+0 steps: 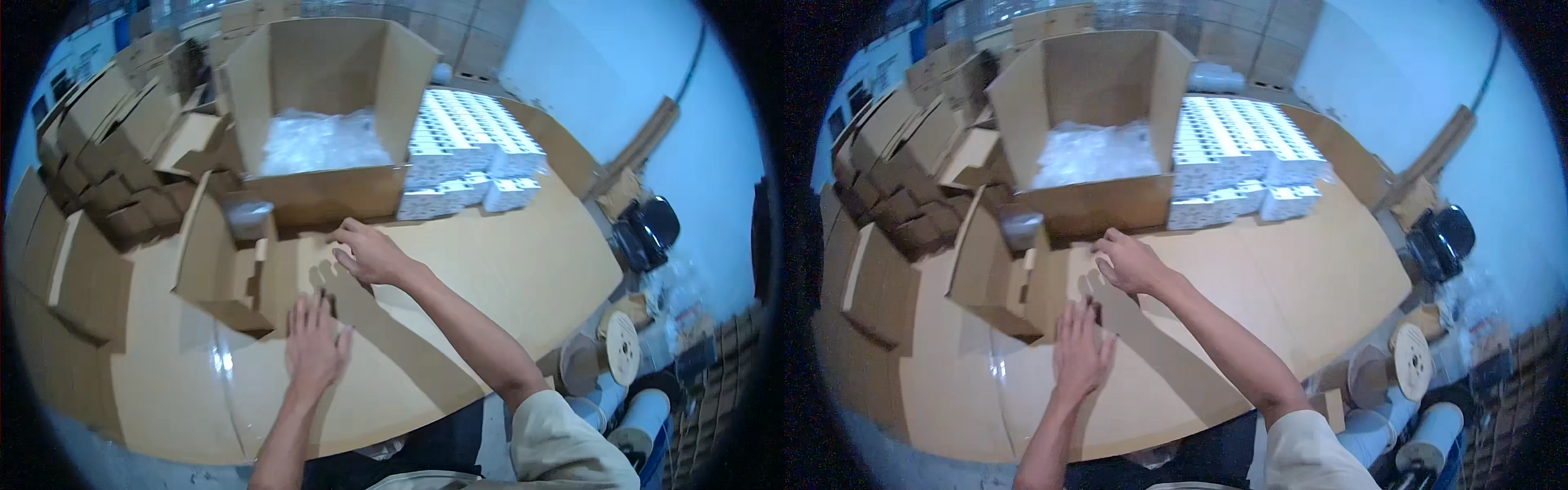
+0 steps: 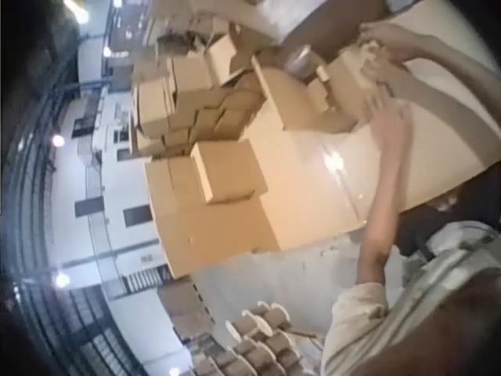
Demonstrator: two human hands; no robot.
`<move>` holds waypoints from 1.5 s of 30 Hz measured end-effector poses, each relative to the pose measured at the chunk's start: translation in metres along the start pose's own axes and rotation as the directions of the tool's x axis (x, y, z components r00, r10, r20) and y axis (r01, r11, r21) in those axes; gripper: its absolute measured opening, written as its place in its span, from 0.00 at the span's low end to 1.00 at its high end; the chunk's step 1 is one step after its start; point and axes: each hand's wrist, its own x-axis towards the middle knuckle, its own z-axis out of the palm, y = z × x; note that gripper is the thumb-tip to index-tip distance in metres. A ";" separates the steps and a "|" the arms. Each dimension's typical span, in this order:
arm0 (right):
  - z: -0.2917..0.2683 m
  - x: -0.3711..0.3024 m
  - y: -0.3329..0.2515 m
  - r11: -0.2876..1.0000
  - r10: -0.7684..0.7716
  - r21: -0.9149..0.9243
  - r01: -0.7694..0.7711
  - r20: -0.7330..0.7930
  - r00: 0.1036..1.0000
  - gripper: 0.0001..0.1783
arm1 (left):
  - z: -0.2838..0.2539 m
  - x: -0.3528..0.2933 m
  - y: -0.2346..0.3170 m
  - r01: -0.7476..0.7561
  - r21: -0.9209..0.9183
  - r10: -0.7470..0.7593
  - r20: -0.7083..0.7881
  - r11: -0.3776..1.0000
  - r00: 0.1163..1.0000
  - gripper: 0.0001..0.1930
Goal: Packing small white product boxes into plastic bags and placing them into shipping cartons.
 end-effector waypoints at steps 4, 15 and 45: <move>-0.049 -0.056 0.061 0.987 0.096 -0.123 -0.099 -0.035 0.995 0.14 | 0.007 0.039 0.008 -0.128 0.006 0.128 -0.051 0.992 0.990 0.34; -0.160 -0.178 0.223 0.822 0.422 -0.232 -0.520 -0.365 0.830 0.18 | 0.013 0.110 -0.019 -0.145 -0.040 0.141 -0.085 0.989 0.986 0.24; -0.206 -0.210 0.347 0.725 0.451 -0.167 -0.669 -0.619 0.643 0.20 | 0.010 0.110 -0.007 -0.105 -0.030 0.104 -0.031 0.994 0.994 0.23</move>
